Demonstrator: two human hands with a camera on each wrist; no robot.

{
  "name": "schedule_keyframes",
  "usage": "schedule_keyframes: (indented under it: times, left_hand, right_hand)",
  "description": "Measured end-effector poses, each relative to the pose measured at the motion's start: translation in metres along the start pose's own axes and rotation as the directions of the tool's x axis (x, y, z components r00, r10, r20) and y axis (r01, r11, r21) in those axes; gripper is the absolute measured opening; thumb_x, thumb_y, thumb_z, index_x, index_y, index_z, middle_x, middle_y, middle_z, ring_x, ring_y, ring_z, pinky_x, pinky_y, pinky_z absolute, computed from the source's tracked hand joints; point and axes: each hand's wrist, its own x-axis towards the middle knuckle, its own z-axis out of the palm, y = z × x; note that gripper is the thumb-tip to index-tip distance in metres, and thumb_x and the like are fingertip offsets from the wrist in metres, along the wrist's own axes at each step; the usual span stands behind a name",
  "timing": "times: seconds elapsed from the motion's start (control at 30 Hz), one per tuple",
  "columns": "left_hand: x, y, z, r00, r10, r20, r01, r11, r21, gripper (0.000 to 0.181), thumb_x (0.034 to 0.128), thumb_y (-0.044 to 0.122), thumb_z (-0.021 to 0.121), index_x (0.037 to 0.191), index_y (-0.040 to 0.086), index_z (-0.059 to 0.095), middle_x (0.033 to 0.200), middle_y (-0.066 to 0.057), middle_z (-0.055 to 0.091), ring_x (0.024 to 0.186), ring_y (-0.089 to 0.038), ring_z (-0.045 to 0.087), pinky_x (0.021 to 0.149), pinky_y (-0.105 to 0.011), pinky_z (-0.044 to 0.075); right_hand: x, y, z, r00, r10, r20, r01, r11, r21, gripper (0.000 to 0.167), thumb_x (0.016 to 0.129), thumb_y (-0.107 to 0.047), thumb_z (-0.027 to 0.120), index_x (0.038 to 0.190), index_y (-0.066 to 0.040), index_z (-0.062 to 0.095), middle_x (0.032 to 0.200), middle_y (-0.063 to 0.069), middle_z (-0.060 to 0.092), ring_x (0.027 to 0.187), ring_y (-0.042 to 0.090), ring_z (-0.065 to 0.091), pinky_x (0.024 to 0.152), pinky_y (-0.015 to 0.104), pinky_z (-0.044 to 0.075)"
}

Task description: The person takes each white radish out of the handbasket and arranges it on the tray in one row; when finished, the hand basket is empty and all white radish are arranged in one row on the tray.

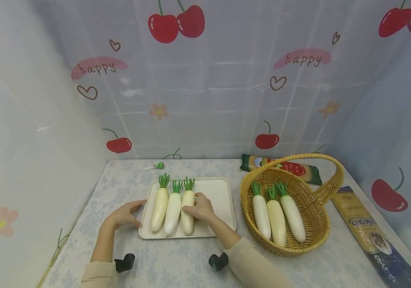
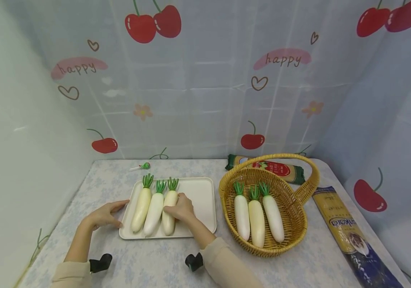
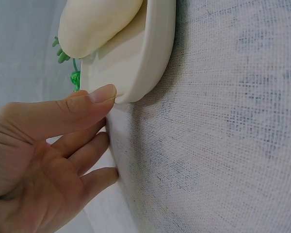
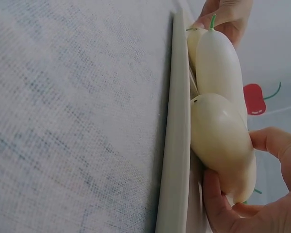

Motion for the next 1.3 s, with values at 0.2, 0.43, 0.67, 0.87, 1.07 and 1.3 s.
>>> schedule_keyframes:
  times: [0.2,0.43,0.67,0.87,1.07,1.3]
  left_hand:
    - [0.001,-0.002,0.0,1.0,0.001,0.004,-0.001,1.0,-0.002,0.091,0.0625,-0.009,0.079,0.141,-0.009,0.034,0.146,-0.035,0.02,0.136,-0.049,0.017,0.106,-0.057,0.027]
    - [0.0,0.0,-0.001,1.0,0.002,0.003,-0.002,1.0,-0.004,0.09,0.0627,-0.01,0.078,0.141,-0.009,0.034,0.146,-0.036,0.02,0.136,-0.049,0.016,0.106,-0.057,0.027]
    - [0.0,0.001,-0.002,1.0,0.003,0.003,-0.003,1.0,0.016,0.09,0.0636,-0.009,0.078,0.141,-0.008,0.034,0.146,-0.036,0.019,0.135,-0.05,0.017,0.106,-0.058,0.026]
    - [0.0,0.001,-0.002,1.0,0.011,0.002,-0.011,1.0,0.02,0.09,0.0634,-0.009,0.078,0.141,-0.009,0.034,0.146,-0.036,0.02,0.135,-0.051,0.017,0.106,-0.058,0.026]
    - [-0.001,0.001,-0.002,1.0,0.008,0.005,-0.008,1.0,0.015,0.089,0.064,-0.009,0.078,0.141,-0.009,0.033,0.146,-0.036,0.02,0.135,-0.05,0.017,0.106,-0.057,0.027]
    - [-0.001,0.002,-0.002,1.0,0.01,0.009,-0.011,1.0,0.018,0.089,0.0645,-0.008,0.078,0.141,-0.009,0.033,0.146,-0.036,0.019,0.135,-0.05,0.017,0.106,-0.057,0.027]
  right_hand:
    - [-0.004,-0.001,-0.002,1.0,-0.011,0.004,0.011,1.0,-0.026,0.074,0.074,-0.025,0.073,0.131,0.011,0.043,0.095,0.017,0.063,0.081,0.024,0.063,0.068,0.035,0.054]
    - [-0.008,-0.001,-0.006,0.999,-0.02,0.04,0.02,1.0,0.015,0.075,0.079,-0.028,0.072,0.133,0.013,0.04,0.096,0.019,0.064,0.074,0.022,0.064,0.06,0.033,0.055]
    - [-0.014,0.003,-0.012,0.998,-0.043,0.037,0.044,0.999,-0.03,0.073,0.08,-0.03,0.071,0.132,0.012,0.042,0.098,0.02,0.063,0.084,0.028,0.062,0.07,0.039,0.053]
    - [-0.021,0.001,-0.021,0.997,-0.048,0.054,0.051,0.998,-0.039,0.072,0.08,-0.031,0.07,0.135,0.008,0.042,0.105,0.021,0.061,0.092,0.032,0.06,0.076,0.044,0.052]
    - [-0.033,0.0,-0.032,0.993,-0.099,0.066,0.103,0.992,-0.068,0.073,0.08,-0.03,0.07,0.136,0.006,0.041,0.108,0.023,0.06,0.093,0.033,0.06,0.075,0.044,0.051]
    - [-0.049,0.001,-0.047,0.984,-0.159,0.074,0.166,0.981,-0.096,0.072,0.081,-0.03,0.07,0.137,0.005,0.04,0.111,0.023,0.058,0.098,0.037,0.06,0.076,0.045,0.051]
